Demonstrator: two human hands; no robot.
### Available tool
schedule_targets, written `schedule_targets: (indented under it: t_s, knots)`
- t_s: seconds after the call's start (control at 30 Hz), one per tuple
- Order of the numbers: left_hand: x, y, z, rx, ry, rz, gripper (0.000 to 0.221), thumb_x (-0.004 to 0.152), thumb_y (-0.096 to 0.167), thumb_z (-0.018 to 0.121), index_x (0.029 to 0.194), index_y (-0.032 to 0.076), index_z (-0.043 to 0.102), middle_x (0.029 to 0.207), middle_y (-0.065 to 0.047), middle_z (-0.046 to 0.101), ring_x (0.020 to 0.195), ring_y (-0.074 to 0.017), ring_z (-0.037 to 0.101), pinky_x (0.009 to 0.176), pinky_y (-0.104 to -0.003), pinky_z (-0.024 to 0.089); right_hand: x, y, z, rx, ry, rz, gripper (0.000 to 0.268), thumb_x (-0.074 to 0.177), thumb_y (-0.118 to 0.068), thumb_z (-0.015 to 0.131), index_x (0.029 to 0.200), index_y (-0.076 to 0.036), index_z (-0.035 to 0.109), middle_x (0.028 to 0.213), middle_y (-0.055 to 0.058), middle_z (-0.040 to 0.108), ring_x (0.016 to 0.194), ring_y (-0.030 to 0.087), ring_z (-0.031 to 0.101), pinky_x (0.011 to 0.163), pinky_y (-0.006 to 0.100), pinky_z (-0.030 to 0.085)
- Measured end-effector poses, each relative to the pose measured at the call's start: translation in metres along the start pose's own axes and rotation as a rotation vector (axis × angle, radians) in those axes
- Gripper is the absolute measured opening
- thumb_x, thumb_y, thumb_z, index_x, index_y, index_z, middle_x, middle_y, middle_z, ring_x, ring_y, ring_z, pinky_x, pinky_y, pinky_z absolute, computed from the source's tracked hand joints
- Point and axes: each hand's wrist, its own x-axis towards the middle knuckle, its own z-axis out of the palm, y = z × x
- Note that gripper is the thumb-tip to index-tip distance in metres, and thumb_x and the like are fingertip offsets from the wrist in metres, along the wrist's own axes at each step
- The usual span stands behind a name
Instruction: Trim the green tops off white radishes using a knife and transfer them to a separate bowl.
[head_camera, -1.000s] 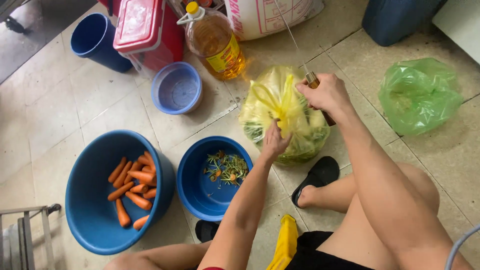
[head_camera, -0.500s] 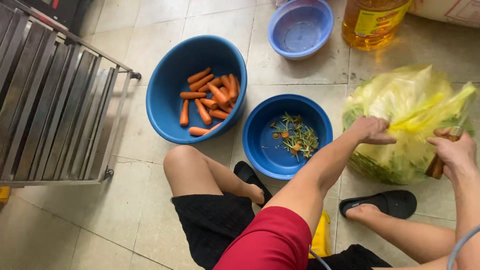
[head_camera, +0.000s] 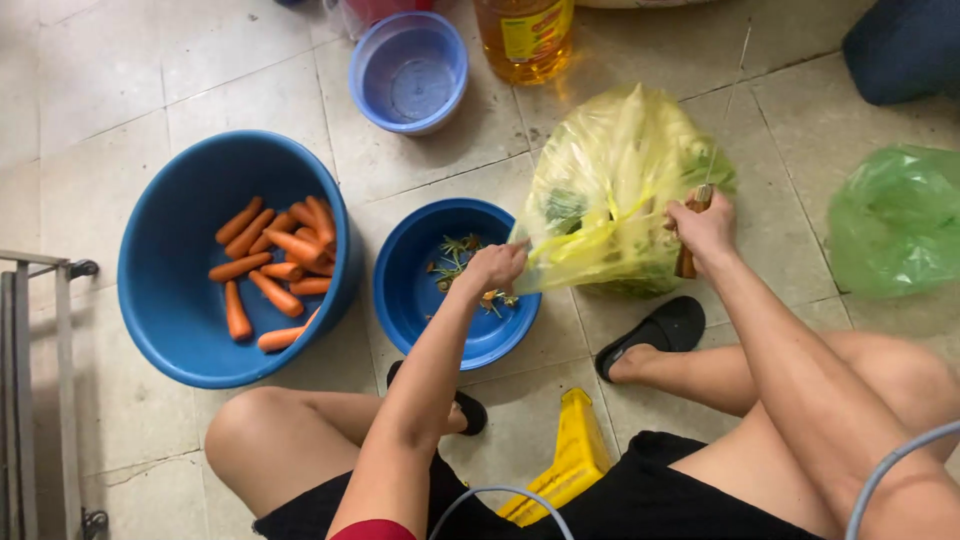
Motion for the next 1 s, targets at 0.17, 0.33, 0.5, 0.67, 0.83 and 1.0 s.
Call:
schedule_targets:
  t_s: [0.17,0.33,0.5,0.67,0.83,1.0]
  knots:
    - [0.029,0.113,0.026,0.675,-0.319,-0.093,0.051,0.081,0.042,0.075,0.125,0.017,0.069,0.125,-0.012,0.067,0.118,-0.0285,0.060,0.104,-0.050,0.044,-0.007,-0.036,-0.019,-0.479,0.352,-0.056,0.017,0.088,-0.009,0.073,0.097,-0.009,0.058,0.089,0.004,0.054,0.083,0.027,0.064,0.070,0.046,0.052]
    - [0.042,0.170,0.096,0.856,-0.279,0.295,0.054,0.076,0.045,0.080,0.121,0.018,0.071,0.129,-0.008,0.060,0.134,-0.0265,0.047,0.118,-0.060,0.027,0.010,-0.020,-0.018,-0.928,0.528,-0.413,0.018,0.089,-0.017,0.076,0.095,-0.010,0.060,0.099,0.004,0.049,0.100,0.031,0.052,0.082,0.049,0.045]
    - [0.067,0.116,0.157,-0.236,-0.326,0.486,0.054,0.077,0.038,0.068,0.123,0.008,0.073,0.123,-0.018,0.071,0.112,-0.0376,0.067,0.098,-0.064,0.048,-0.013,-0.043,0.015,-0.453,-0.180,-0.112,0.009,0.095,-0.011,0.067,0.096,-0.009,0.058,0.082,0.002,0.057,0.074,0.016,0.059,0.070,0.037,0.050]
    - [0.105,0.098,0.093,-0.881,-0.299,-0.462,0.040,0.096,0.023,0.050,0.124,-0.001,0.063,0.097,-0.020,0.073,0.066,-0.0309,0.077,0.056,-0.042,0.056,0.001,0.008,0.003,-0.168,-0.274,0.182,0.012,0.086,-0.008,0.071,0.092,-0.008,0.060,0.086,0.002,0.065,0.077,0.011,0.066,0.071,0.029,0.054]
    - [0.154,0.111,0.031,-0.471,-0.320,-0.394,0.062,0.089,0.008,0.049,0.150,0.015,0.040,0.094,-0.024,0.075,0.058,-0.0310,0.073,0.050,-0.040,0.063,0.013,0.038,-0.025,-0.150,-0.145,0.312,0.015,0.087,-0.008,0.075,0.094,-0.007,0.061,0.091,0.007,0.062,0.082,0.019,0.058,0.071,0.036,0.048]
    - [0.222,0.070,-0.055,-0.748,0.304,-0.285,0.095,0.084,0.002,0.066,0.161,0.012,0.011,0.150,-0.024,0.044,0.095,-0.0314,0.069,0.063,-0.036,0.062,-0.003,0.026,-0.042,-0.325,0.115,0.413,0.021,0.084,-0.007,0.069,0.104,-0.002,0.065,0.100,0.014,0.067,0.096,0.029,0.066,0.079,0.043,0.052]
